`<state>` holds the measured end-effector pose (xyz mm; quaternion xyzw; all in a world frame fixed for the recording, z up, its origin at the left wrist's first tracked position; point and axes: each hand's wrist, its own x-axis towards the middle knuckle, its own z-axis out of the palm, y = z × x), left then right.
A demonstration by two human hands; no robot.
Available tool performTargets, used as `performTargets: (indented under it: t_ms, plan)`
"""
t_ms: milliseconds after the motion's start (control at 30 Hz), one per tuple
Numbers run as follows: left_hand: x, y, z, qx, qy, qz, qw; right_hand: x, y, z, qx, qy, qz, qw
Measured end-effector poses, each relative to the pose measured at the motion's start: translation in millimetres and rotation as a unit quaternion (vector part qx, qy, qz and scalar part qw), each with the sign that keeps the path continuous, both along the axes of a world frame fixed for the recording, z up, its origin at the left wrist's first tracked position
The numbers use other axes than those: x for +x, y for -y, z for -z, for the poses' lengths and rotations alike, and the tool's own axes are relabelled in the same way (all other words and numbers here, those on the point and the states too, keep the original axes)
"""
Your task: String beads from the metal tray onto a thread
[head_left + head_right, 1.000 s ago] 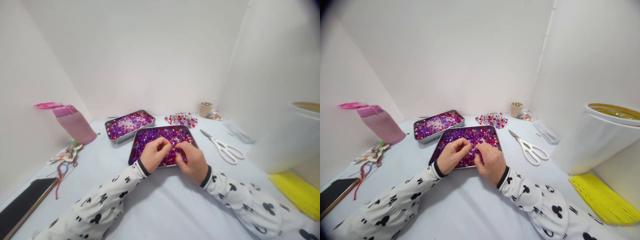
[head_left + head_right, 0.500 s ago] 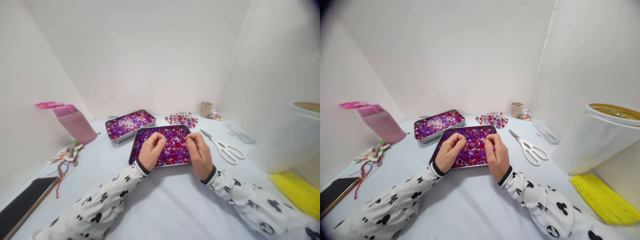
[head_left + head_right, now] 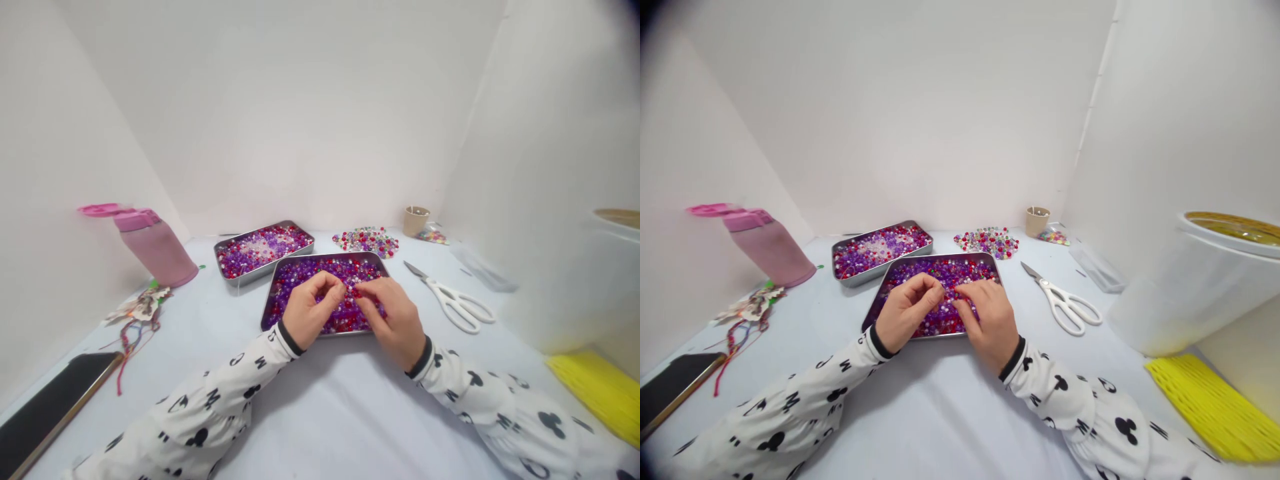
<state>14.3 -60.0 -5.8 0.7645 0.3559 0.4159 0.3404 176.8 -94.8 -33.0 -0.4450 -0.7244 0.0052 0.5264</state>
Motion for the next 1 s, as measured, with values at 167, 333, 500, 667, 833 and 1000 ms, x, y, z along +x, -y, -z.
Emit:
performTargets:
  t_ms: [167, 333, 500, 667, 833, 1000]
  plan:
    - [2.3, 11.7, -5.1, 0.074, -0.041, 0.007, 0.996, 2.1, -2.1, 8.9, 0.046, 0.112, 0.003, 0.993]
    - [2.5, 15.7, -6.5, 0.107, -0.108, 0.029, 0.988, 0.4, 0.4, 10.2, 0.038, 0.054, 0.012, 0.998]
    - [3.4, 11.6, -0.1, 0.172, -0.249, 0.118, 0.946, -0.4, 0.3, 10.6, 0.026, -0.004, 0.050, 0.998]
    - [5.6, 9.3, 3.6, 0.177, -0.294, 0.156, 0.926, 0.0, -0.8, 8.7, 0.012, -0.023, 0.049, 0.998]
    - [8.1, 2.0, 1.7, 0.128, -0.276, 0.186, 0.934, -1.6, 1.1, 6.3, 0.003, -0.041, 0.024, 0.999]
    - [12.7, -3.3, 6.2, 0.111, -0.254, 0.181, 0.944, -3.9, 4.0, 6.7, -0.002, -0.040, 0.033, 0.999]
